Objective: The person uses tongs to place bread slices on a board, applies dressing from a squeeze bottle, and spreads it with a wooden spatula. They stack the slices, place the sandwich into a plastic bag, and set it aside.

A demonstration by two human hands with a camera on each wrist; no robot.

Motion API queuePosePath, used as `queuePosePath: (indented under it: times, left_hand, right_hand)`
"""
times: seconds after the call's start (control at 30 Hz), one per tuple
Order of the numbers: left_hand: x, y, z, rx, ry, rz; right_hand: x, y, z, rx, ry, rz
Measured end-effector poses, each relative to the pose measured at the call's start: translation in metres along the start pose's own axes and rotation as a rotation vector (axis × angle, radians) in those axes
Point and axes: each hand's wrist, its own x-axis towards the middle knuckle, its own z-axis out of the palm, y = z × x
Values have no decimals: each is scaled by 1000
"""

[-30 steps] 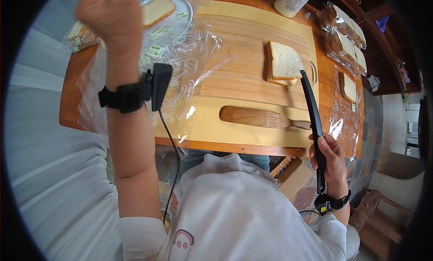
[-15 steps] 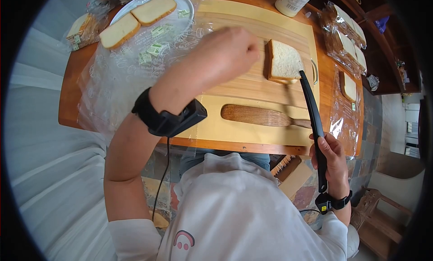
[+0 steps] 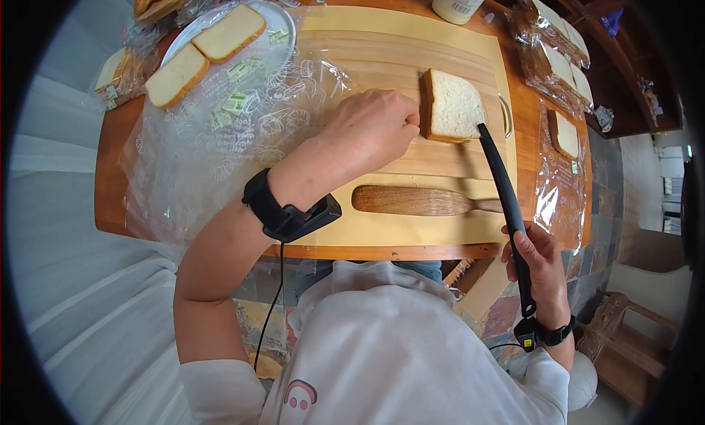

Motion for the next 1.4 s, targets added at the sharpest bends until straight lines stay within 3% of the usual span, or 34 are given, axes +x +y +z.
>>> queuePosePath:
  times: [0.6, 0.97, 1.4]
  left_hand:
    - [3, 0, 2, -27, 4, -18]
    - [6, 0, 1, -9, -33, -40]
    - [9, -1, 1, -49, -62, -92]
  right_hand:
    - [0, -6, -6, -118, 15, -30]
    - [-13, -21, -2, -593, 235, -204]
    - [-17, -27, -16, -681, 247, -178]
